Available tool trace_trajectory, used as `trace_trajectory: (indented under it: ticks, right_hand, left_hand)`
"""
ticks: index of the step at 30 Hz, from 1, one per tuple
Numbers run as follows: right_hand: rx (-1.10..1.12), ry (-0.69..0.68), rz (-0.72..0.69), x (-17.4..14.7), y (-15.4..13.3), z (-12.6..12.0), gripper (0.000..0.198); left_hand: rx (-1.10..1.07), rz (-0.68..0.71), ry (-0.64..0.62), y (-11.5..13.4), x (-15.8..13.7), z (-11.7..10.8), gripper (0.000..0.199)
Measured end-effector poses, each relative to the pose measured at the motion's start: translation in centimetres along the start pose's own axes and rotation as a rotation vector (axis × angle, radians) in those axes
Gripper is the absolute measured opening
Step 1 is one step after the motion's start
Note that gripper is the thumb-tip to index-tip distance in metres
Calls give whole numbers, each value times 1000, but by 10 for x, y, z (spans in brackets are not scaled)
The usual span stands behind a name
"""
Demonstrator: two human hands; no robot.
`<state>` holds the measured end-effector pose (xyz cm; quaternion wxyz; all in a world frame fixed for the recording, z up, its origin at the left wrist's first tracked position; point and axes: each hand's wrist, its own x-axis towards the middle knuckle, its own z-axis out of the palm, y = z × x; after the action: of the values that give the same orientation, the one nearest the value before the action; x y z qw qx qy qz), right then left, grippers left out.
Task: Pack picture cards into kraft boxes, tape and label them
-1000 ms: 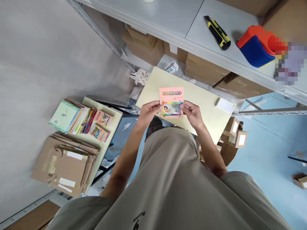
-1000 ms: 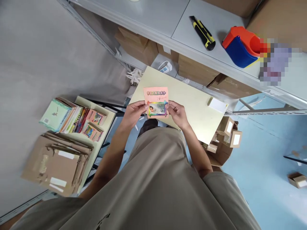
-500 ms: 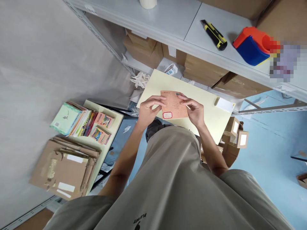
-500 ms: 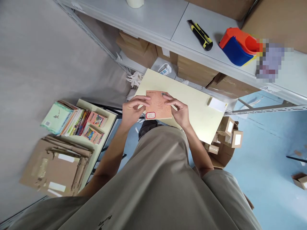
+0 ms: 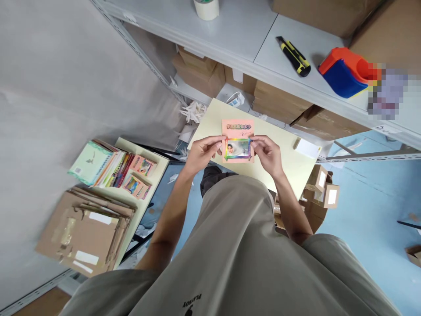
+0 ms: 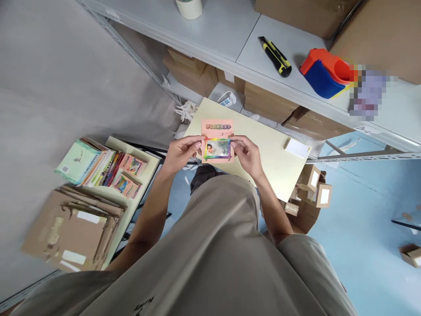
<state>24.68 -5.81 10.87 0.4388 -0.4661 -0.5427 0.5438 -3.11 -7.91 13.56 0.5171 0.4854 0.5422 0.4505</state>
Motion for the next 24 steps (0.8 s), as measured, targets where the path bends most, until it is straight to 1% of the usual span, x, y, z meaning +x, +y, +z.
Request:
trace_trajectory:
  ticks: [3, 6, 9, 11, 14, 18, 21, 24]
  right_hand:
    - [3, -28, 10, 1, -5, -2, 60]
    - [38, -88, 116, 2, -10, 2, 63]
    - [54, -117, 191, 3, -13, 7, 72]
    - [55, -114, 194, 4, -14, 10, 74]
    - [62, -101, 176, 5, -13, 9, 73]
    - [130, -108, 147, 5, -3, 7, 72]
    - [163, -94, 139, 10, 13, 9, 70]
    - [268, -61, 139, 23, 32, 19, 63]
  left_hand:
    - [-16, -19, -15, 0, 2, 3, 58]
    - [-6, -48, 51, 0, 4, 10, 59]
    - [9, -60, 112, 1, 8, 16, 68]
    - [15, -50, 113, 2, 9, 18, 69]
    - [22, -32, 95, 2, 10, 17, 69]
    - [50, -12, 135, 3, 10, 12, 74]
    - [142, 42, 167, 6, 8, 11, 67]
    - [290, 150, 197, 8, 3, 21, 46]
